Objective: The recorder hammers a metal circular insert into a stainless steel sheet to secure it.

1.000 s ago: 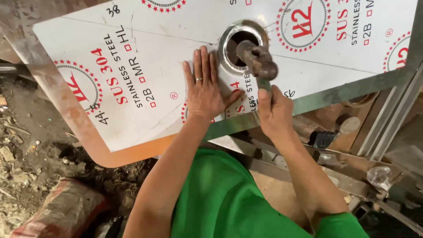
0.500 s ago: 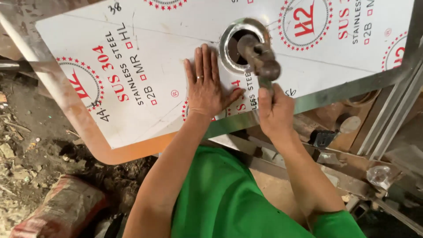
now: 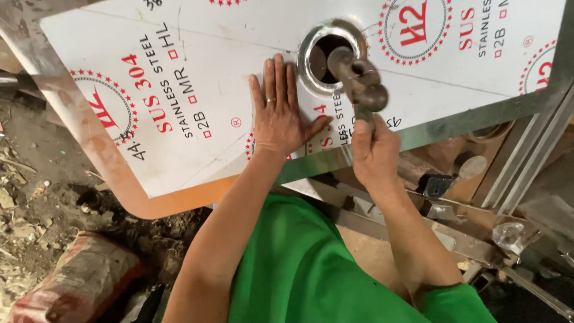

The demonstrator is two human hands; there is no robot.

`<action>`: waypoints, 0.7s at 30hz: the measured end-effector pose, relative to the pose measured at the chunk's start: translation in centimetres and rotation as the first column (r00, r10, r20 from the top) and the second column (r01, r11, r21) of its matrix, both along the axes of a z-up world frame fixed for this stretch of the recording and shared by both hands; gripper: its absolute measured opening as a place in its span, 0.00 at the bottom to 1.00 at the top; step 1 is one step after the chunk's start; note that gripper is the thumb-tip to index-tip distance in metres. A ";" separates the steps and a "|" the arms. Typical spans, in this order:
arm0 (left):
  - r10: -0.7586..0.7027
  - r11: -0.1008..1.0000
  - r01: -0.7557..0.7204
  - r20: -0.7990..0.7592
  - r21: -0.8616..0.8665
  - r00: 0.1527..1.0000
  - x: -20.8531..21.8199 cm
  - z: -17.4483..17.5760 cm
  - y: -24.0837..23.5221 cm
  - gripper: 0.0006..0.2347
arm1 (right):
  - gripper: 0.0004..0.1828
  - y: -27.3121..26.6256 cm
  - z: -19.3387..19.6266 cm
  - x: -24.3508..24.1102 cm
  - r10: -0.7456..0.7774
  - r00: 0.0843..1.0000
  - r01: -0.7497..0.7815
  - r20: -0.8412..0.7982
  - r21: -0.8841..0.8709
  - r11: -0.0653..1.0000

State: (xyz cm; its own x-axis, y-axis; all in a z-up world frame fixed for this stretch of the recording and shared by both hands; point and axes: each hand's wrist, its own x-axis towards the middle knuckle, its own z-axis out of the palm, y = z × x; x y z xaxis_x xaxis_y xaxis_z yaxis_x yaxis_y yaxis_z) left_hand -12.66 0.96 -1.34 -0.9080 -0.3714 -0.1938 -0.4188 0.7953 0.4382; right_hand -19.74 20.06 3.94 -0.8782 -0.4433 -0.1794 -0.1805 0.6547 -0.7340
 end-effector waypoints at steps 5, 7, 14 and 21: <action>-0.008 1.000 0.008 -0.007 -0.017 1.000 -0.8 -0.3 -0.1 0.54 | 0.27 -0.3 -2.4 -0.4 0.001 0.999 -0.004 -0.042 -0.088 0.996; -0.007 0.999 0.007 0.019 -0.035 1.000 -0.5 0.3 -0.1 0.54 | 0.26 -0.8 -3.3 -0.7 0.016 0.999 -0.016 -0.031 -0.012 1.000; -0.004 1.000 0.005 0.107 -0.010 0.994 -0.6 0.8 -0.6 0.53 | 0.25 -1.9 0.9 -0.6 0.046 0.999 -0.045 -0.017 0.093 0.995; -0.007 1.000 0.006 0.087 0.008 0.996 -1.1 1.2 -0.4 0.53 | 0.29 -0.9 -3.7 -0.7 0.040 0.994 -0.037 -0.097 0.035 0.999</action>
State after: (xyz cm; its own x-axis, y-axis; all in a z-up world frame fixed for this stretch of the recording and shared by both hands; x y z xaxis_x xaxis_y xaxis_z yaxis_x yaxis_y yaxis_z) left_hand -13.72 0.58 -0.11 -0.8902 -0.3637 -0.2745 -0.4501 0.7951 0.4064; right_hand -20.49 19.18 0.29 -0.8746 -0.4725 -0.1088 -0.2759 0.6695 -0.6897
